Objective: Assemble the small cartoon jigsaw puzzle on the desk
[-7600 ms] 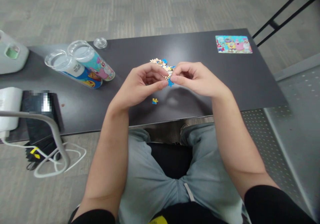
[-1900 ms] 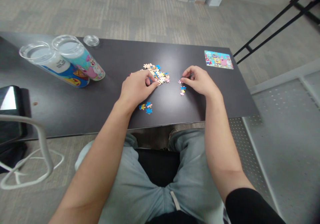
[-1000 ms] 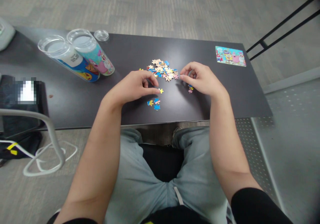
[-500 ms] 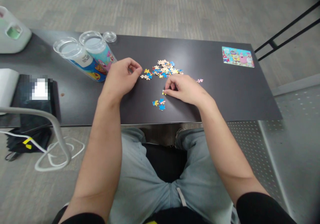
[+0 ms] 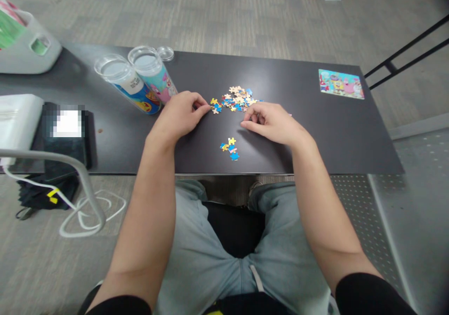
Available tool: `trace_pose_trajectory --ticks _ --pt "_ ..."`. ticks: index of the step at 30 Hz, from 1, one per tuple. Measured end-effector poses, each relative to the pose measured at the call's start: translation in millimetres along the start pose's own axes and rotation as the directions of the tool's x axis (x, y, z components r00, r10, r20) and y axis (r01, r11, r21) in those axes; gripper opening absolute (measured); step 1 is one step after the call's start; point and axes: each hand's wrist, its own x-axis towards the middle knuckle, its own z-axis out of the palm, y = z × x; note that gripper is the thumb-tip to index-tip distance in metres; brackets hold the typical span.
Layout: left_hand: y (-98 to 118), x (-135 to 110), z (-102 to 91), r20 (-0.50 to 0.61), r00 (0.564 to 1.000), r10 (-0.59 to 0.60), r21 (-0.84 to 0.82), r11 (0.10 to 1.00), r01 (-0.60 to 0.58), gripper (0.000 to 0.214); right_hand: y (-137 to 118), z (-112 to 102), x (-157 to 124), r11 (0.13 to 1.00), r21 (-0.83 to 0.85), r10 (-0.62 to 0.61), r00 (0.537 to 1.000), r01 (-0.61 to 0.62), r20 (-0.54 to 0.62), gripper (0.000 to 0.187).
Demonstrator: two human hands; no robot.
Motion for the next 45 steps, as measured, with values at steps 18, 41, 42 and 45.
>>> trace_pose_trajectory --ticks 18,41,42,45 --pt "27 -1 12.8 0.038 0.999 0.013 -0.139 0.990 -0.008 0.032 20 -21 -6 0.996 0.015 0.085 0.959 -0.084 -0.271 0.027" --pt "9 6 20.3 -0.035 0.997 -0.064 -0.002 0.998 0.064 0.022 41 -10 21 0.943 -0.193 0.171 0.894 -0.270 -0.415 0.006" --pt "8 6 20.7 -0.037 0.997 -0.067 -0.008 0.998 0.067 0.023 42 -10 22 0.945 -0.193 0.163 0.895 -0.262 -0.415 0.006" --pt "5 8 21.2 -0.049 0.997 -0.059 -0.023 0.998 0.058 0.027 49 -13 21 0.966 -0.123 0.162 0.901 -0.229 -0.403 0.012"
